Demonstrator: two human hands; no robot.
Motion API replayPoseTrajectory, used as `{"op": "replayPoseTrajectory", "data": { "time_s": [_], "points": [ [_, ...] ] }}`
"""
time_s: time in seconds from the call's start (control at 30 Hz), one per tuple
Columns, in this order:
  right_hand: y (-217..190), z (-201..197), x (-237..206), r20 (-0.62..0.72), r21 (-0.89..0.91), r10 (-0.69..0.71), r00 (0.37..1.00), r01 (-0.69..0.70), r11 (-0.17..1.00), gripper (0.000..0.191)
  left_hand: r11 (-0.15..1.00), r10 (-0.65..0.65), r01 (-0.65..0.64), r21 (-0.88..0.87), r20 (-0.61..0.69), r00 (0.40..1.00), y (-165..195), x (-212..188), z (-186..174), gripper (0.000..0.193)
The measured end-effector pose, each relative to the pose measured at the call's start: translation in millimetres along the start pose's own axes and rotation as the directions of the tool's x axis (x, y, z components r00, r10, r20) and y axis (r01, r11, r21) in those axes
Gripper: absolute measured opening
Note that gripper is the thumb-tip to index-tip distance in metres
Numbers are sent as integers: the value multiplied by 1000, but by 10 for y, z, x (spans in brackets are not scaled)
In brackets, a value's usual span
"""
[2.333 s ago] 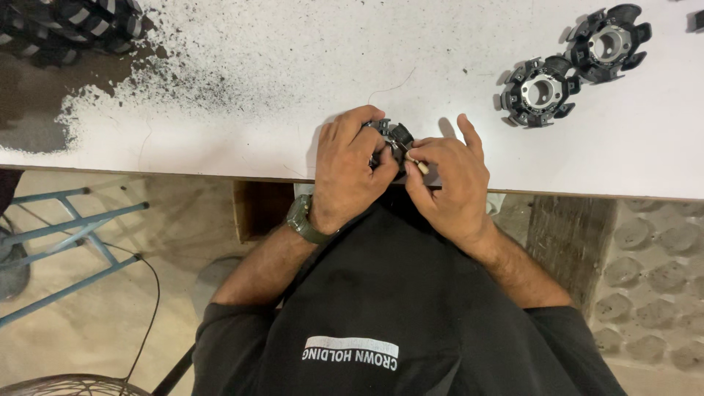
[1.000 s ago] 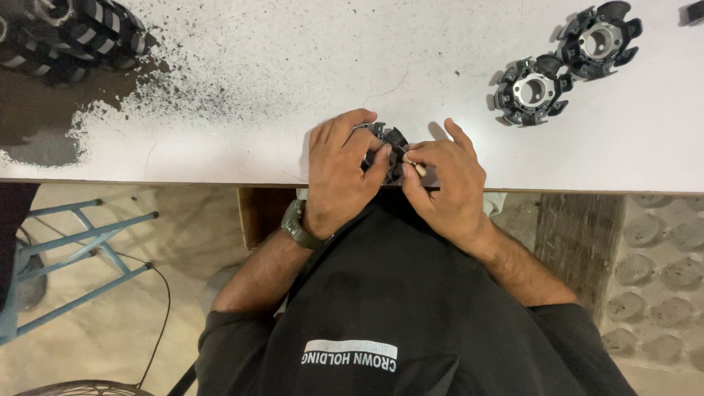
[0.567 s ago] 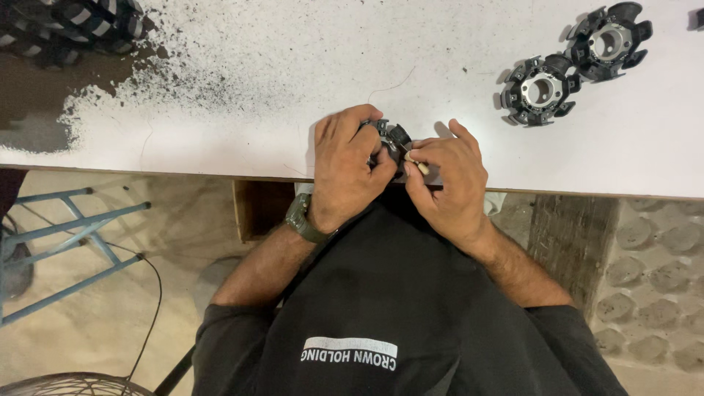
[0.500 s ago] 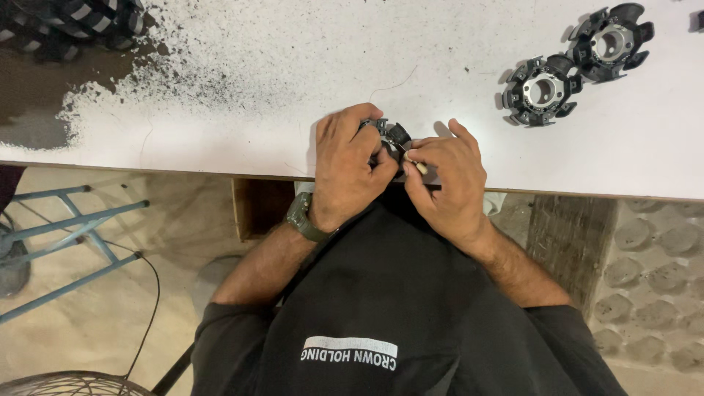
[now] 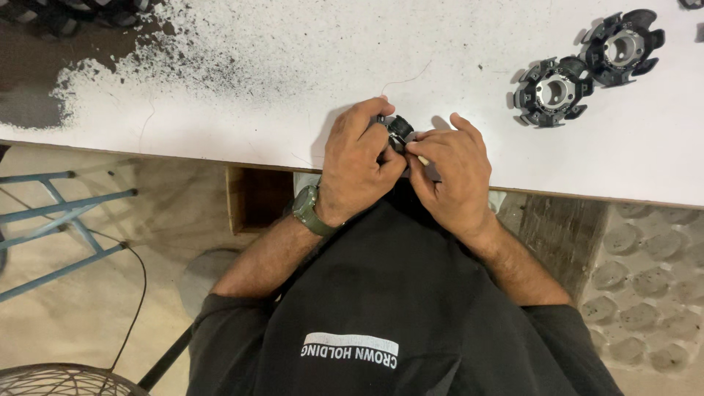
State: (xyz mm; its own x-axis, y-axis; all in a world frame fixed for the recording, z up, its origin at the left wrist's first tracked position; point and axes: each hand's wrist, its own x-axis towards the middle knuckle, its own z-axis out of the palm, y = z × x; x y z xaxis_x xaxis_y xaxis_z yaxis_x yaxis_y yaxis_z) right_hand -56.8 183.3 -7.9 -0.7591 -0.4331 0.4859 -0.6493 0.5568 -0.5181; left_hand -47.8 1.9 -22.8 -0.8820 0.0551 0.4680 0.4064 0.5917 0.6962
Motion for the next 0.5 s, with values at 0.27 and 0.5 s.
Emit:
{"op": "replayPoseTrajectory", "data": {
  "time_s": [0.27,0.5],
  "points": [
    [-83,-10,61,-1,-59,-32,1000,31,998,26,1000,-20,20,2,-1,1000,-44,-60,4,12],
    [-114,-71,117,6,-13,-38,999,38,999,25,996,-75,72,-49,-52,996,46,37,-180,14]
  ]
}}
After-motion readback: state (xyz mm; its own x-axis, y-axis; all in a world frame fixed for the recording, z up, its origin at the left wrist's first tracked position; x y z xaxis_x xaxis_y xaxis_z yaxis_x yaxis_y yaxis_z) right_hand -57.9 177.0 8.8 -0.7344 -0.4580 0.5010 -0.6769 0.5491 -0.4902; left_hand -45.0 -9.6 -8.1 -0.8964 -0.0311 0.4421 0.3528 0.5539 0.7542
